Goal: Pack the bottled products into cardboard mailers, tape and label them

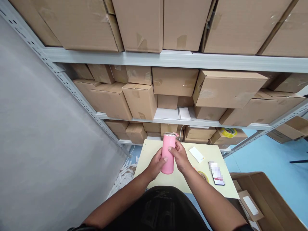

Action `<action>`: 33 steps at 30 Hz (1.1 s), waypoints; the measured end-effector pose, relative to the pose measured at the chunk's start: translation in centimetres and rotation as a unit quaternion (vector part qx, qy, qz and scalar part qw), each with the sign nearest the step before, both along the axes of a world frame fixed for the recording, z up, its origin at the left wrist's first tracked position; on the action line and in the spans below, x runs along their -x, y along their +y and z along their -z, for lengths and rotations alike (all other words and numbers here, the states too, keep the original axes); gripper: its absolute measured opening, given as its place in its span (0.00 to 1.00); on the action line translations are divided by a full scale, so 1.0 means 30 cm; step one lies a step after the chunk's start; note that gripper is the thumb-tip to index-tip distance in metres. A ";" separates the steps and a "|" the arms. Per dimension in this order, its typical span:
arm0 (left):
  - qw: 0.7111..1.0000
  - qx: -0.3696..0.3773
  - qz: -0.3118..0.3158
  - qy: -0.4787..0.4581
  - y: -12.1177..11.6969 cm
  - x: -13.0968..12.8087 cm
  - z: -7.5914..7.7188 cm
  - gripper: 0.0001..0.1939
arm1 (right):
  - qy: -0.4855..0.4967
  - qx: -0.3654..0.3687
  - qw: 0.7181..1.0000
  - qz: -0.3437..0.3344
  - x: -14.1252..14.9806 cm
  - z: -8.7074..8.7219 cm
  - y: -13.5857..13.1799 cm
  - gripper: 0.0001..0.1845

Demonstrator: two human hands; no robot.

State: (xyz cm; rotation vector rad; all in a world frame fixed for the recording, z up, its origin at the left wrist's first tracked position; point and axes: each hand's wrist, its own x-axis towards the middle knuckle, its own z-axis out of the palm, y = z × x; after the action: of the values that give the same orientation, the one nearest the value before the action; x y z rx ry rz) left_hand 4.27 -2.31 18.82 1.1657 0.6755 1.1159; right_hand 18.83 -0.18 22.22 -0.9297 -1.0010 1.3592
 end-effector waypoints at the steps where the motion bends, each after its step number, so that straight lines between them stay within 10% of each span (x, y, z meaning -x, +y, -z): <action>1: 1.000 -0.007 -0.025 0.006 0.000 -0.006 0.005 0.37 | 0.000 -0.007 1.000 0.023 0.003 0.001 0.002 0.28; 5: 0.997 -0.008 -0.079 0.021 -0.002 -0.011 0.003 0.39 | -0.007 -0.022 0.998 0.051 -0.004 0.010 0.005 0.33; 10: 1.000 0.016 0.007 -0.012 -0.001 0.003 -0.020 0.30 | 0.026 0.022 0.998 -0.057 -0.027 0.014 0.006 0.25; 16: 0.998 0.015 -0.054 0.023 0.002 -0.018 0.036 0.41 | -0.033 0.000 0.997 0.063 -0.007 0.033 0.024 0.33; 22: 0.999 0.027 0.030 -0.005 0.000 -0.003 0.017 0.32 | 0.002 0.030 0.999 -0.040 -0.035 0.029 0.024 0.27; 29: 0.999 -0.001 -0.039 -0.003 0.011 -0.035 0.018 0.41 | -0.043 -0.016 0.998 0.046 -0.016 -0.007 0.034 0.32; 33: 0.998 0.032 0.021 -0.050 0.013 -0.026 0.008 0.32 | -0.029 0.004 0.999 -0.030 -0.030 -0.005 0.026 0.27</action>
State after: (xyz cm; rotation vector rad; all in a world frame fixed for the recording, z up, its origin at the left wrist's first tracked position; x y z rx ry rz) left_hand 5.04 -1.91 18.57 1.0582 0.6027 1.1012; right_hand 19.72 0.59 22.38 -0.9561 -1.0747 1.3947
